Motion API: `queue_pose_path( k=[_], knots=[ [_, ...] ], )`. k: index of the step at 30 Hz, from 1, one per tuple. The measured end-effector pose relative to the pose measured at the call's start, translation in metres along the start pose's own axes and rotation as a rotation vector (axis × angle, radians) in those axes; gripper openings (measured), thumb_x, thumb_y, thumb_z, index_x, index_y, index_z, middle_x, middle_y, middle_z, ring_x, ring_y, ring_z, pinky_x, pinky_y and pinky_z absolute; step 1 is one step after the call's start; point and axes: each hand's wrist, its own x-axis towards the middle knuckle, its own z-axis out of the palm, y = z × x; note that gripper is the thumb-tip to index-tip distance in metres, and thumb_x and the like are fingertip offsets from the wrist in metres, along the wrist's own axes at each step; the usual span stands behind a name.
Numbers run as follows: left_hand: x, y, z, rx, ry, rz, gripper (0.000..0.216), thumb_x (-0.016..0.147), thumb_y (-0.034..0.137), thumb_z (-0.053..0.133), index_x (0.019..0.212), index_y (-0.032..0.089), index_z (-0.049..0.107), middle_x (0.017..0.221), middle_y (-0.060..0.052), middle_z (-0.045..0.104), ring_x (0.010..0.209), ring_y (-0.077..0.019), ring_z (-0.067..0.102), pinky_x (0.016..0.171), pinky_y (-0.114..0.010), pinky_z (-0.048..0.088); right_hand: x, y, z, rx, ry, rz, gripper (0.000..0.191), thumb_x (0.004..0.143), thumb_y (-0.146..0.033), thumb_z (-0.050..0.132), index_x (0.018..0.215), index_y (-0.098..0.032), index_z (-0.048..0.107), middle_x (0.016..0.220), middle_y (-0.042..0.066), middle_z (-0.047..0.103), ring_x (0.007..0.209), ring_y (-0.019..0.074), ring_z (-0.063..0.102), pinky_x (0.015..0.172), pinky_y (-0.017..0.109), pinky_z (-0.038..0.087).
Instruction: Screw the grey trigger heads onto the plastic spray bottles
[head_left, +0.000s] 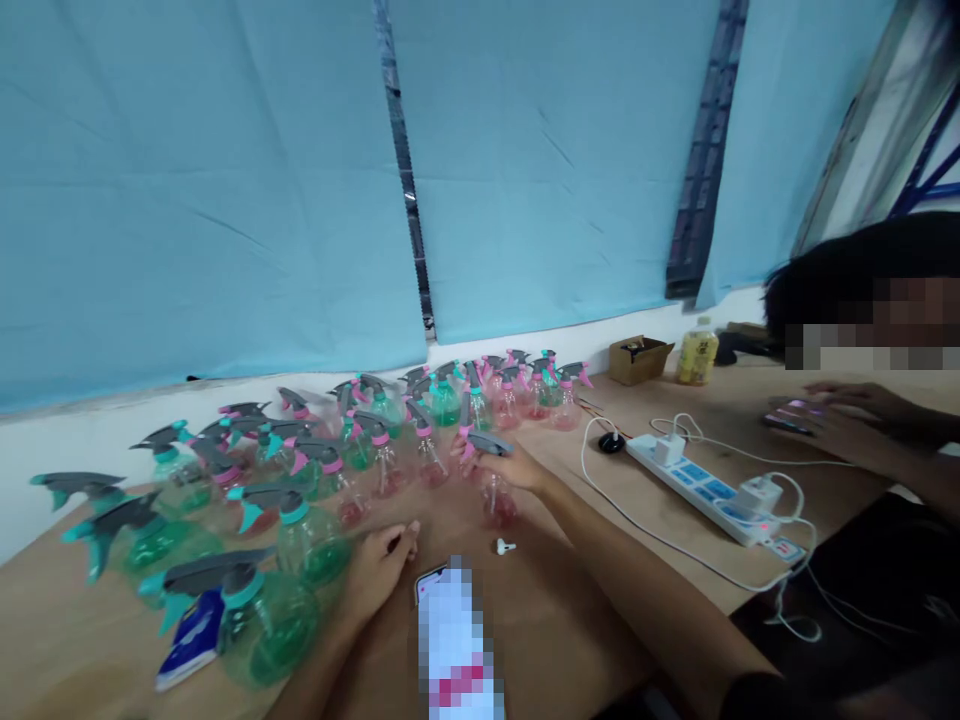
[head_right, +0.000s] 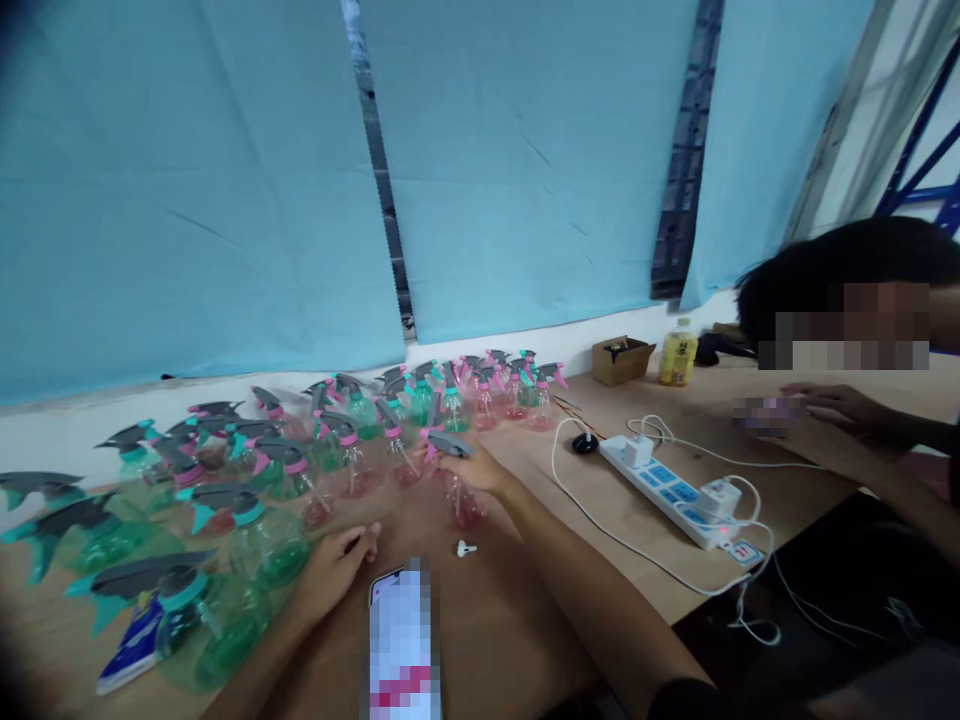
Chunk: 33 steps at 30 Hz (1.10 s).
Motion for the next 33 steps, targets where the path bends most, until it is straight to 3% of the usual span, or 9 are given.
queue_pose_path(
  k=[3, 9, 12, 18, 24, 33],
  knots=[
    [0.0, -0.001, 0.0, -0.002, 0.003, 0.011, 0.052, 0.092, 0.056, 0.037, 0.062, 0.02, 0.059, 0.063, -0.001, 0.065, 0.068, -0.0197, 0.061, 0.067, -0.027, 0.039, 0.008, 0.0, 0.018, 0.079, -0.009, 0.02, 0.019, 0.068, -0.018, 0.058, 0.084, -0.021, 0.068, 0.073, -0.001, 0.068, 0.061, 0.0139, 0.062, 0.062, 0.026, 0.051],
    [0.0, -0.003, 0.001, -0.015, 0.0, 0.018, 0.051, 0.092, 0.055, 0.038, 0.061, 0.02, 0.059, 0.063, 0.0, 0.064, 0.067, -0.0191, 0.062, 0.066, -0.026, 0.039, 0.016, 0.003, 0.042, 0.218, 0.106, 0.087, 0.011, 0.059, -0.018, 0.057, 0.069, -0.019, 0.062, 0.058, -0.004, 0.06, 0.049, 0.011, 0.054, 0.049, 0.023, 0.047],
    [-0.001, -0.002, 0.001, -0.017, 0.011, 0.025, 0.051, 0.092, 0.054, 0.038, 0.061, 0.02, 0.058, 0.062, 0.0, 0.064, 0.066, -0.0188, 0.061, 0.066, -0.026, 0.038, 0.014, 0.0, 0.048, 0.237, 0.163, 0.078, 0.007, 0.058, -0.017, 0.056, 0.064, -0.019, 0.059, 0.056, -0.004, 0.058, 0.051, 0.0114, 0.054, 0.05, 0.023, 0.046],
    [-0.001, -0.003, 0.002, -0.026, 0.004, 0.022, 0.052, 0.092, 0.056, 0.038, 0.061, 0.02, 0.058, 0.062, 0.0, 0.064, 0.065, -0.0187, 0.061, 0.066, -0.026, 0.039, 0.01, -0.001, 0.051, 0.206, 0.154, 0.041, 0.018, 0.061, -0.015, 0.054, 0.075, -0.02, 0.065, 0.064, -0.002, 0.064, 0.054, 0.0124, 0.056, 0.051, 0.022, 0.046],
    [-0.002, -0.002, 0.001, -0.011, 0.009, 0.025, 0.052, 0.091, 0.056, 0.037, 0.061, 0.02, 0.059, 0.062, 0.0, 0.065, 0.066, -0.0187, 0.062, 0.066, -0.026, 0.039, 0.01, 0.0, 0.054, 0.22, 0.211, 0.032, 0.01, 0.059, -0.015, 0.054, 0.066, -0.019, 0.061, 0.058, -0.004, 0.059, 0.051, 0.0112, 0.053, 0.052, 0.023, 0.046],
    [-0.002, -0.003, 0.002, -0.025, 0.016, 0.031, 0.052, 0.091, 0.056, 0.038, 0.06, 0.02, 0.058, 0.061, -0.001, 0.063, 0.064, -0.019, 0.061, 0.064, -0.026, 0.039, 0.011, 0.004, 0.05, 0.124, 0.155, -0.015, 0.024, 0.064, -0.014, 0.053, 0.08, -0.021, 0.068, 0.07, -0.001, 0.065, 0.056, 0.0119, 0.054, 0.058, 0.024, 0.048]
  ],
)
